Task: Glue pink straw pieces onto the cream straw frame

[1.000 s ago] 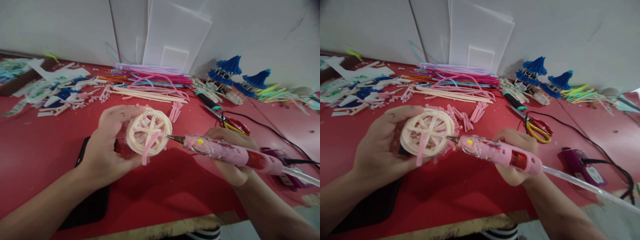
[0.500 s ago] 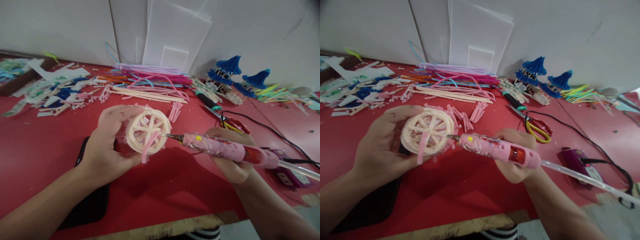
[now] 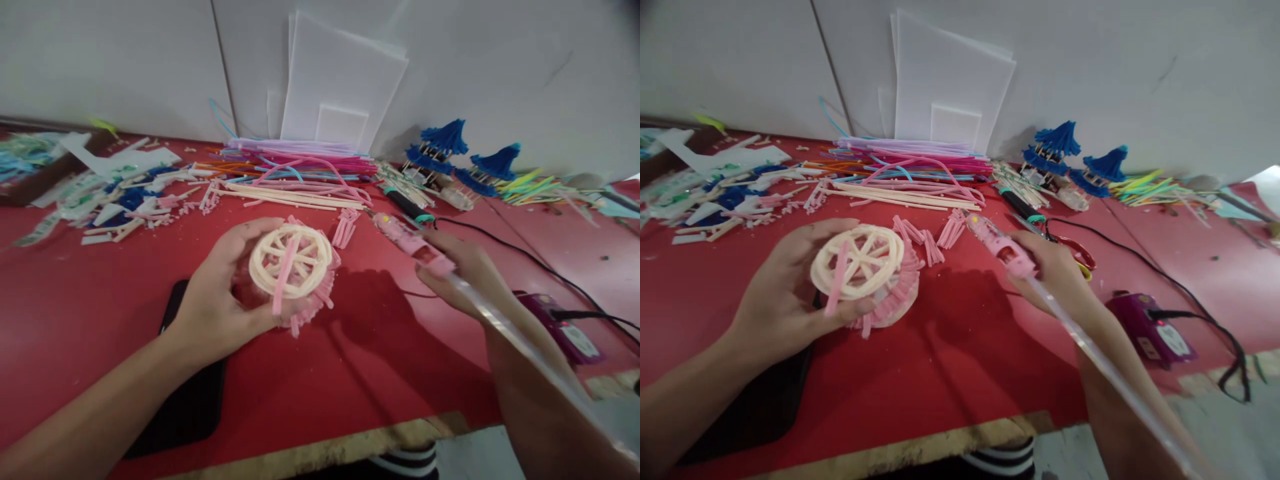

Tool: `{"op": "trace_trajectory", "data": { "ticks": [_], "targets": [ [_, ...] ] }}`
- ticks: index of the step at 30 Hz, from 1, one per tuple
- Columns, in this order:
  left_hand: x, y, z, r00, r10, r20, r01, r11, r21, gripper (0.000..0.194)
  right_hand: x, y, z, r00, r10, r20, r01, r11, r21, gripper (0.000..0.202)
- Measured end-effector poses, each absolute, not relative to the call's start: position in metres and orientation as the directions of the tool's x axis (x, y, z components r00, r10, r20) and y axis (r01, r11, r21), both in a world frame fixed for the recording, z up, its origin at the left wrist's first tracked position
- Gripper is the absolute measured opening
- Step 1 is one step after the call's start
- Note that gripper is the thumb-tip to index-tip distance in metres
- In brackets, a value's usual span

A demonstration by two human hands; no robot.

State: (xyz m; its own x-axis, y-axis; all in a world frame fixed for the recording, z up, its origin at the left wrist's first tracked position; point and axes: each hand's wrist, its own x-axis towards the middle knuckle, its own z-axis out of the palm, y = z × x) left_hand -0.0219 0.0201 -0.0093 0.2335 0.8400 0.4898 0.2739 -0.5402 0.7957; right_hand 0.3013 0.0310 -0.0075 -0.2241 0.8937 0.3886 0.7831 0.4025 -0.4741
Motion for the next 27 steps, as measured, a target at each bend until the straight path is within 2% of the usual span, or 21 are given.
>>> {"op": "trace_trajectory", "data": {
  "ticks": [2, 5, 9, 12, 15, 18, 20, 27],
  "targets": [
    [-0.023, 0.020, -0.008, 0.281, 0.872, 0.401, 0.299, -0.476, 0.827, 0.069, 0.313, 0.034, -0.013, -0.250, 0.923, 0.293, 0.869, 0.348, -0.352, 0.032],
    [-0.024, 0.018, -0.008, 0.333, 0.897, 0.290, 0.343, -0.402, 0.849, 0.074, 0.328, 0.035, -0.031, -0.197, 0.958, 0.207, 0.954, 0.236, -0.185, 0.038],
    [-0.025, 0.017, -0.008, 0.364, 0.897, 0.251, 0.358, -0.384, 0.851, 0.085, 0.339, 0.036, -0.046, -0.131, 0.969, 0.209, 0.988, 0.144, -0.049, 0.036],
    [-0.025, 0.017, -0.008, 0.375, 0.897, 0.231, 0.348, -0.368, 0.863, 0.090, 0.330, 0.041, -0.038, -0.131, 0.959, 0.252, 0.991, 0.133, 0.007, 0.035],
    [-0.024, 0.016, -0.009, 0.381, 0.898, 0.218, 0.336, -0.355, 0.872, 0.095, 0.304, 0.054, -0.021, -0.204, 0.929, 0.308, 0.976, 0.216, -0.003, 0.030],
    [-0.026, 0.017, -0.013, 0.390, 0.892, 0.227, 0.320, -0.362, 0.875, 0.099, 0.273, 0.072, -0.012, -0.478, 0.802, 0.357, 0.840, 0.537, -0.082, 0.027],
    [-0.028, 0.018, -0.018, 0.403, 0.881, 0.248, 0.303, -0.384, 0.872, 0.104, 0.256, 0.087, -0.012, -0.613, 0.724, 0.317, 0.740, 0.667, -0.092, 0.028],
    [-0.038, 0.023, -0.030, 0.494, 0.803, 0.333, 0.212, -0.482, 0.850, 0.123, 0.237, 0.122, -0.026, -0.713, 0.667, 0.218, 0.658, 0.743, -0.124, 0.020]
  ]
}}
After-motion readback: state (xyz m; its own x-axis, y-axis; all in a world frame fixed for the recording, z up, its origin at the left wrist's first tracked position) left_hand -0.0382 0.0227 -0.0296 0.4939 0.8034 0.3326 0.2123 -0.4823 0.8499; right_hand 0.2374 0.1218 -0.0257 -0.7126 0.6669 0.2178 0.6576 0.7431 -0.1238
